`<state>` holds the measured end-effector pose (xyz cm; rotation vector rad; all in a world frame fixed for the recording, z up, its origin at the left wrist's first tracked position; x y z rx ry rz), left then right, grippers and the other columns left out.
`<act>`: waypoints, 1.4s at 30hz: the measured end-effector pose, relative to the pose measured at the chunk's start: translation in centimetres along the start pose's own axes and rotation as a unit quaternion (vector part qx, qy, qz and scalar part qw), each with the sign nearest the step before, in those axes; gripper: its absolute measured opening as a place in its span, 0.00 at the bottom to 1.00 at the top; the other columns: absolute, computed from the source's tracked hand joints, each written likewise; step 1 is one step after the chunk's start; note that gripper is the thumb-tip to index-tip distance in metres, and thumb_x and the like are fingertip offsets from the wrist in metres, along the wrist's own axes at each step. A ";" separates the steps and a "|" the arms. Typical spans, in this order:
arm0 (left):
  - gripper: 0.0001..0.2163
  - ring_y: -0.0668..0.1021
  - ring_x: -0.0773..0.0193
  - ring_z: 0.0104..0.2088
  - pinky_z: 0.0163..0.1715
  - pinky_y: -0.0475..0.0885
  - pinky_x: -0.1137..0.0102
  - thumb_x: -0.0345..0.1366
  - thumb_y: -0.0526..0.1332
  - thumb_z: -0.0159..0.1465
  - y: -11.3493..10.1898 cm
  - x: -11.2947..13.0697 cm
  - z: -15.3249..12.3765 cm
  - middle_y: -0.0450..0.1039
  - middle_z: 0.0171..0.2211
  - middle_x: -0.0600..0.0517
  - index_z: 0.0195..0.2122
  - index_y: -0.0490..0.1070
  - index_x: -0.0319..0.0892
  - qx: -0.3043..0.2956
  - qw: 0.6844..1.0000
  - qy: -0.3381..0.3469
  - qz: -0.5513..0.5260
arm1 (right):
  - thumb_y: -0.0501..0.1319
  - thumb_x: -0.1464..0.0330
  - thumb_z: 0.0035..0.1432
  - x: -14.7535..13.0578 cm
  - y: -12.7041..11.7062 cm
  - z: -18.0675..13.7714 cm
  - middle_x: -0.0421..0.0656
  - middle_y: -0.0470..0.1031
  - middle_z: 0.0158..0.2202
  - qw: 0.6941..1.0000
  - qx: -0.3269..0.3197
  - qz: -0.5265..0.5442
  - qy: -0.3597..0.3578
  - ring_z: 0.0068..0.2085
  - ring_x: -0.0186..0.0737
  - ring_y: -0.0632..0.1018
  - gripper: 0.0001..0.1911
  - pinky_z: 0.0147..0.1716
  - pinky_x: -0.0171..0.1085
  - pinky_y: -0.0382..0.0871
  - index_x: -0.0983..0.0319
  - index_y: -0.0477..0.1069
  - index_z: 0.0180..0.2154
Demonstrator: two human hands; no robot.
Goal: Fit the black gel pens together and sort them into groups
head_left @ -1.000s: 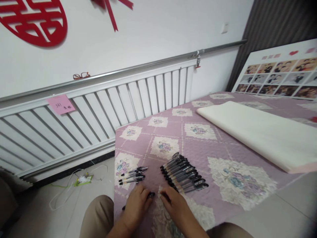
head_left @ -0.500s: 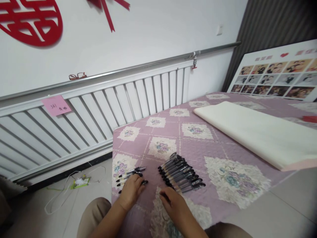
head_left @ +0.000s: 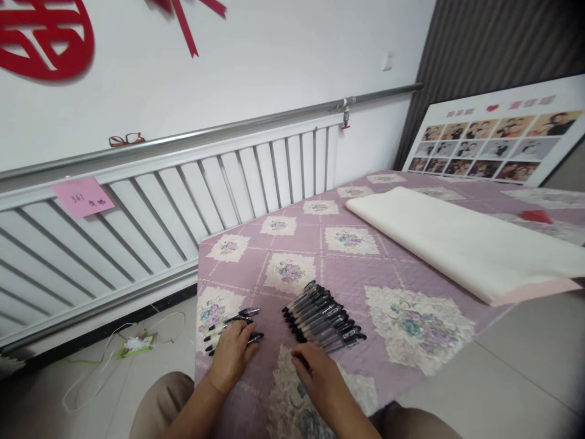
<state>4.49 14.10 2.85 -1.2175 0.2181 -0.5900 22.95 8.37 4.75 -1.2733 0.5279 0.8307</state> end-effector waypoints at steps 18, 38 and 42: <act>0.07 0.68 0.57 0.47 0.49 0.62 0.62 0.34 0.55 0.64 2.4 16.1 2.9 0.68 0.44 0.50 0.42 0.69 0.45 -0.143 0.983 0.010 -0.112 | 0.53 0.62 0.58 9.2 -10.9 -3.1 0.48 0.76 0.42 0.934 0.142 -0.271 0.183 0.43 0.52 0.73 0.15 0.40 0.47 0.66 0.59 0.69 0.44; 0.06 0.71 0.60 0.40 0.41 0.66 0.66 0.27 0.54 0.60 1.4 10.1 -2.4 0.70 0.36 0.50 0.33 0.69 0.44 -0.087 0.979 -0.076 -0.170 | 0.53 0.56 0.57 5.7 -5.7 -0.9 0.39 0.74 0.24 0.989 0.054 0.090 0.100 0.29 0.39 0.74 0.16 0.30 0.34 0.67 0.58 0.70 0.26; 0.07 0.72 0.59 0.39 0.39 0.67 0.67 0.28 0.53 0.61 0.3 8.5 -4.0 0.71 0.35 0.50 0.34 0.69 0.44 -0.072 0.979 -0.080 -0.171 | 0.53 0.59 0.56 3.8 -2.5 -0.3 0.37 0.70 0.23 0.988 0.007 0.119 0.095 0.28 0.36 0.72 0.14 0.28 0.33 0.65 0.60 0.69 0.25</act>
Point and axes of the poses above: each hand's wrist, its own z-axis towards the middle knuckle, its own y-axis out of the palm, x = y × z, the point moved 9 cm from there along z, towards the middle knuckle
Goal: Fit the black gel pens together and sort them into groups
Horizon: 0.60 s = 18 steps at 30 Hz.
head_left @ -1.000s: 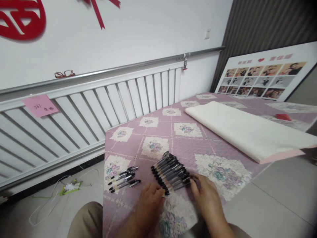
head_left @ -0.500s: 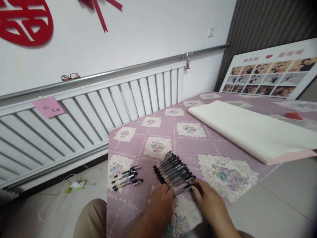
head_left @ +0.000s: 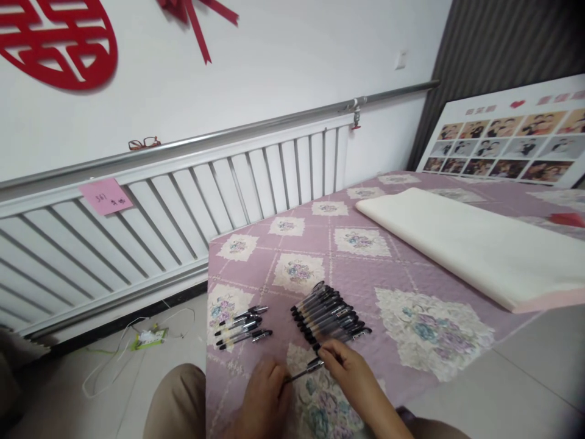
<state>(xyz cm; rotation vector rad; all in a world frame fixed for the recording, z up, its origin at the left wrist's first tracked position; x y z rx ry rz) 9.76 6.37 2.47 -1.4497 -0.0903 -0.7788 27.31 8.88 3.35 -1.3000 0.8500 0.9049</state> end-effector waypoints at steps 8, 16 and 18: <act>0.10 0.75 0.57 0.40 0.41 0.69 0.63 0.32 0.53 0.63 -0.1 -1.2 0.1 0.75 0.39 0.49 0.42 0.71 0.44 -0.022 1.000 -0.021 0.008 | 0.53 0.61 0.57 -2.2 4.5 -0.1 0.37 0.71 0.25 0.998 -0.054 0.025 -0.010 0.29 0.36 0.72 0.13 0.30 0.33 0.63 0.60 0.68 0.26; 0.10 0.75 0.59 0.40 0.41 0.70 0.64 0.31 0.53 0.62 -0.2 -1.4 0.0 0.75 0.39 0.49 0.42 0.71 0.44 0.014 0.999 -0.008 -0.028 | 0.52 0.60 0.59 -2.5 5.0 -0.5 0.39 0.76 0.29 0.995 -0.095 0.002 -0.006 0.32 0.38 0.75 0.13 0.33 0.33 0.64 0.60 0.71 0.30; 0.11 0.75 0.59 0.41 0.42 0.70 0.64 0.31 0.52 0.62 -0.1 -1.4 -0.1 0.75 0.39 0.49 0.43 0.71 0.44 0.017 1.000 0.001 -0.023 | 0.53 0.62 0.58 -2.4 5.5 -0.6 0.39 0.76 0.29 0.993 -0.118 0.000 -0.009 0.33 0.39 0.75 0.12 0.34 0.33 0.64 0.60 0.71 0.30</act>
Point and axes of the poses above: each hand's wrist, its own z-axis towards the middle knuckle, its own y-axis out of the palm, x = y × z, the point moved 9 cm from there along z, towards the middle knuckle
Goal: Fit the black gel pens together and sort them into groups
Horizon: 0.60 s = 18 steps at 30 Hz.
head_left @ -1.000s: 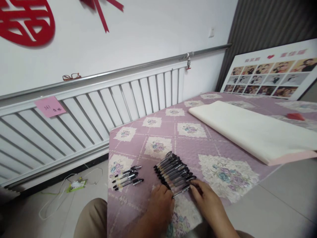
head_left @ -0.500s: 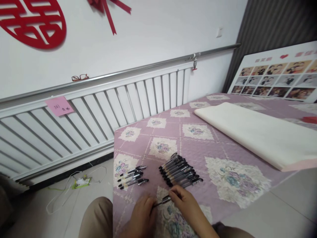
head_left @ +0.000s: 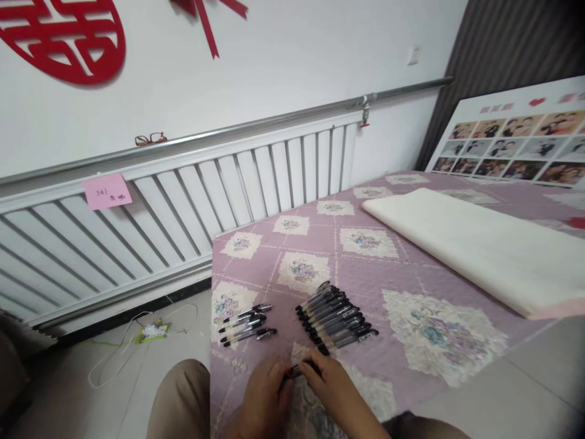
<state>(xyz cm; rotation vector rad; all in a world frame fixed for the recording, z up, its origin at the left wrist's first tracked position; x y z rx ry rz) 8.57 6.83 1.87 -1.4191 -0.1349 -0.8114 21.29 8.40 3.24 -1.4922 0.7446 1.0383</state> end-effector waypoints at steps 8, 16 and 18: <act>0.09 0.77 0.58 0.36 0.38 0.72 0.64 0.33 0.52 0.63 0.9 -0.3 0.1 0.77 0.36 0.50 0.40 0.71 0.44 -0.029 0.999 -0.007 0.031 | 0.53 0.63 0.58 0.1 -0.2 -0.3 0.37 0.70 0.25 0.999 0.003 0.033 0.018 0.30 0.37 0.71 0.11 0.31 0.33 0.61 0.60 0.69 0.28; 0.11 0.78 0.61 0.37 0.39 0.73 0.68 0.34 0.51 0.64 0.3 0.8 0.5 0.77 0.36 0.51 0.43 0.71 0.46 -0.029 0.999 0.026 0.015 | 0.53 0.62 0.58 0.4 -0.9 -0.3 0.37 0.69 0.26 0.998 0.017 0.067 0.007 0.30 0.36 0.70 0.11 0.31 0.33 0.61 0.60 0.70 0.30; 0.13 0.78 0.61 0.38 0.41 0.73 0.68 0.33 0.51 0.64 0.3 1.1 0.7 0.77 0.38 0.51 0.47 0.70 0.46 -0.036 0.999 0.037 -0.001 | 0.54 0.62 0.58 0.7 -1.2 -0.3 0.36 0.67 0.25 0.997 0.025 0.078 0.010 0.29 0.35 0.69 0.11 0.29 0.32 0.60 0.60 0.70 0.30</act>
Point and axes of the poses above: each hand's wrist, its own z-axis towards the middle knuckle, its own y-axis out of the palm, x = y × z, the point moved 9 cm from there along z, towards the middle knuckle
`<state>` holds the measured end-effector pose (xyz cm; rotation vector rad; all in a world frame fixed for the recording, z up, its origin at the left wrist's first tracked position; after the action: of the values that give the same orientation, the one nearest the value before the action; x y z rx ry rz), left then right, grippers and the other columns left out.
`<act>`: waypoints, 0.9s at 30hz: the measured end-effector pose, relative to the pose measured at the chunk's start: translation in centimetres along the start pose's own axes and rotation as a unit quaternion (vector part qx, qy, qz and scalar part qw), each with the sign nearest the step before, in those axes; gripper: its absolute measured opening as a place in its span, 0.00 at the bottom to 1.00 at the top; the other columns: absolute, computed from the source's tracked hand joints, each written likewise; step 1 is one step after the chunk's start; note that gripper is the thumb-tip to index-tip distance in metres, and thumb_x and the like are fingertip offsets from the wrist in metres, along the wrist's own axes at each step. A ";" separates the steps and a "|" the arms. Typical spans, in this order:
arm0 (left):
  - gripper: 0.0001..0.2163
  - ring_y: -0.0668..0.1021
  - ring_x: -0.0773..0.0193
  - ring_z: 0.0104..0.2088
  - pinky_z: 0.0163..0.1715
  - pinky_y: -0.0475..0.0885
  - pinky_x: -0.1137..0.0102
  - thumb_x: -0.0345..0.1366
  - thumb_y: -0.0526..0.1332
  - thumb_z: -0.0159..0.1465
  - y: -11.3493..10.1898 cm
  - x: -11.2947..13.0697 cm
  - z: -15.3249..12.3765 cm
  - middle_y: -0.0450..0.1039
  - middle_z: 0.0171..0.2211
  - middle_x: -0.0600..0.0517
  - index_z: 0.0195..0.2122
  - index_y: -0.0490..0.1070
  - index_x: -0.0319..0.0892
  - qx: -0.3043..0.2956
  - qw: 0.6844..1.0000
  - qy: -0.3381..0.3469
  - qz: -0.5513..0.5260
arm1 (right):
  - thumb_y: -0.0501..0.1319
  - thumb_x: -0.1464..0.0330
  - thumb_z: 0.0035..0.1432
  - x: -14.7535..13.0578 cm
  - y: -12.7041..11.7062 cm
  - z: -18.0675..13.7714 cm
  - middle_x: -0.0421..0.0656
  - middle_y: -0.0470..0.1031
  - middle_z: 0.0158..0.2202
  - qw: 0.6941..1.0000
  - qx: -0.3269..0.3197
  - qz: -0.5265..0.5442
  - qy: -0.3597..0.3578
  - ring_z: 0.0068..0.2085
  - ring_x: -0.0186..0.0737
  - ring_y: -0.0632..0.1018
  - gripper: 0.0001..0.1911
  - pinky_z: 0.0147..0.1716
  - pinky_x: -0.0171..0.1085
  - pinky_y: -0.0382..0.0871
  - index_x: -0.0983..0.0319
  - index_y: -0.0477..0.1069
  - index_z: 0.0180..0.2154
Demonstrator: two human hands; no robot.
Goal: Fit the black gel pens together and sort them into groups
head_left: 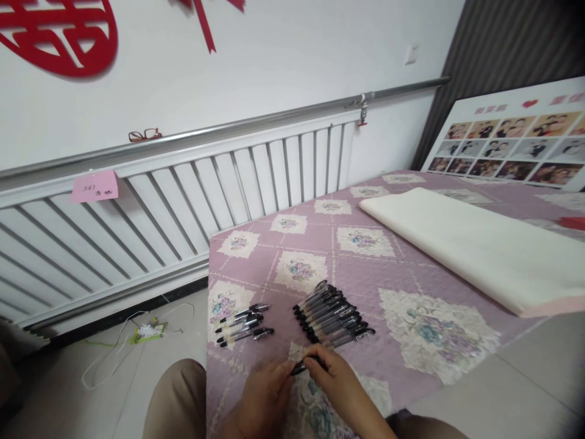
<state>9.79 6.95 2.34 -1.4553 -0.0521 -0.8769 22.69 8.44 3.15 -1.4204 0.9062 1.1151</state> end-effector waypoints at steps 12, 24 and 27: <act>0.13 0.77 0.61 0.43 0.44 0.73 0.66 0.35 0.50 0.66 -0.8 -1.0 -0.4 0.76 0.44 0.49 0.48 0.70 0.46 0.048 0.997 -0.025 -0.057 | 0.55 0.57 0.54 1.6 -5.5 0.0 0.37 0.67 0.23 0.986 0.157 0.050 0.027 0.25 0.36 0.69 0.13 0.25 0.33 0.62 0.59 0.67 0.31; 0.12 0.76 0.62 0.43 0.45 0.73 0.66 0.32 0.53 0.65 -3.0 -2.3 -1.4 0.75 0.41 0.50 0.47 0.70 0.47 0.114 0.992 -0.012 -0.058 | 0.55 0.76 0.52 -1.3 2.5 0.4 0.43 0.74 0.34 0.965 0.064 -0.239 -0.090 0.38 0.41 0.74 0.07 0.38 0.37 0.65 0.60 0.68 0.29; 0.12 0.76 0.62 0.42 0.44 0.73 0.66 0.32 0.53 0.65 -3.2 -2.5 -1.7 0.74 0.41 0.50 0.48 0.70 0.47 0.117 0.992 -0.004 -0.041 | 0.54 0.72 0.57 -1.6 1.8 0.3 0.45 0.74 0.36 0.966 0.080 -0.222 -0.109 0.40 0.42 0.73 0.06 0.41 0.39 0.65 0.60 0.69 0.31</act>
<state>5.52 7.13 3.41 -1.2433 -0.2162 -0.9005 20.45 8.43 4.17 -1.2574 0.4755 0.8180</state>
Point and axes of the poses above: each hand's wrist, its own z-axis towards the middle knuckle, its own y-axis out of the palm, x = y × z, the point moved 9 cm from there along z, towards the middle knuckle
